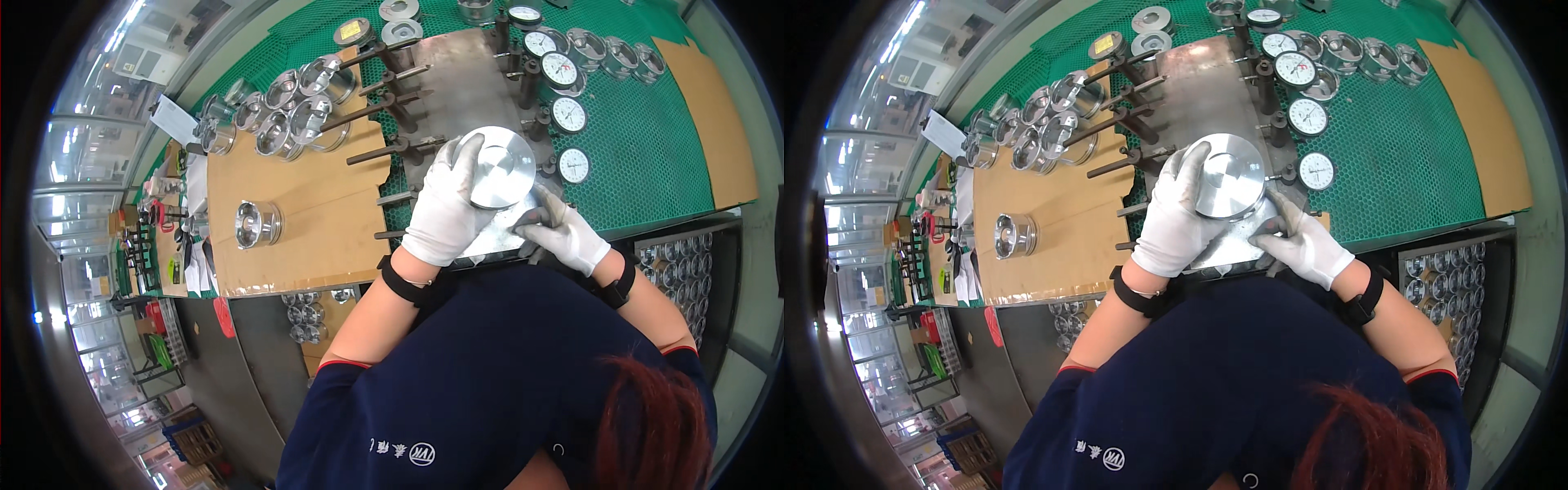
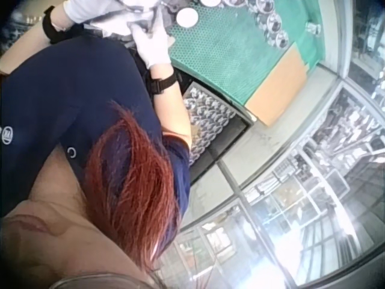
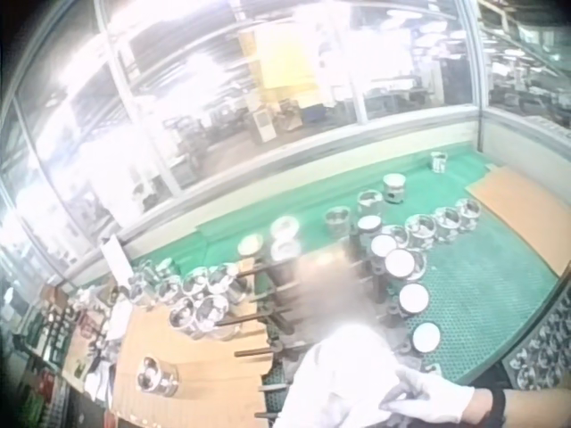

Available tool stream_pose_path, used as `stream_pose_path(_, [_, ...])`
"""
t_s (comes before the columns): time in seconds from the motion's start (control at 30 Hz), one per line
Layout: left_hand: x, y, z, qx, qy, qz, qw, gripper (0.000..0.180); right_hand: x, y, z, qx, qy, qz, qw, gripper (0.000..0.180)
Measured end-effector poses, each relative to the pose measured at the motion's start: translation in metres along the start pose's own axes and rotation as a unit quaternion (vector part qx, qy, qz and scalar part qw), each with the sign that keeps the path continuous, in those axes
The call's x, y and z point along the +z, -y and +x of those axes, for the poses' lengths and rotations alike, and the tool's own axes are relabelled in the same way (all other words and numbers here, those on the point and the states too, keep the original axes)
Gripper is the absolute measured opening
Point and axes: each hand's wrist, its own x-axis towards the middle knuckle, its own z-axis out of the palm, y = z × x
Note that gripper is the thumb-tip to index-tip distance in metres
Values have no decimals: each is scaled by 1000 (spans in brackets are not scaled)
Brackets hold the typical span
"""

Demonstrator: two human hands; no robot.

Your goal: The person picks up small, cylindrical metal parts from a cardboard sheet and places them onto a jig with vertical pins. They then insert a white circular disc into the top of each part and press it down. The person repeats this process for multiple units, moving them from the jig to a green mat.

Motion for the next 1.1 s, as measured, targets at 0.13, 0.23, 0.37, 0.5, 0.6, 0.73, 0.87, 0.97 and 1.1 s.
stream_pose_path(0.13, [2, 2, 0, 2, -3, -1, 1000, 99, 1, 2, 0, 9, -10, -3, 1000, 93])
stream_pose_path(0.23, [2, 0, -1, -3, -3, 1, 1000, 99, 2, 3, -1, 13, -12, -3, 1000, 94])
stream_pose_path(0.37, [2, -3, -2, -4, -16, 15, 1000, 99, 3, 5, -1, 17, -10, 0, 1000, 94])
stream_pose_path(0.5, [3, -3, -3, -7, -22, 9, 1000, 99, 5, 8, -2, 26, -16, 7, 1000, 93])
stream_pose_path(0.6, [5, -2, -2, 7, -39, 10, 999, 93, 4, 9, -3, 24, -13, 1, 1000, 94])
stream_pose_path(0.73, [-4, -9, -2, -105, -54, -139, 983, 65, -3, 5, -5, -164, -50, -272, 947, 92])
stream_pose_path(0.87, [-38, -47, 12, -165, 127, -280, 937, 38, -18, 28, -18, -296, -92, -229, 923, 65])
stream_pose_path(0.97, [-51, -76, 19, -117, 129, -356, 918, 53, -45, 44, -32, -282, -93, -90, 951, 49])
stream_pose_path(1.1, [-67, -50, 25, -49, -53, -324, 943, 56, -113, 20, -28, -315, -146, 78, 934, 57])
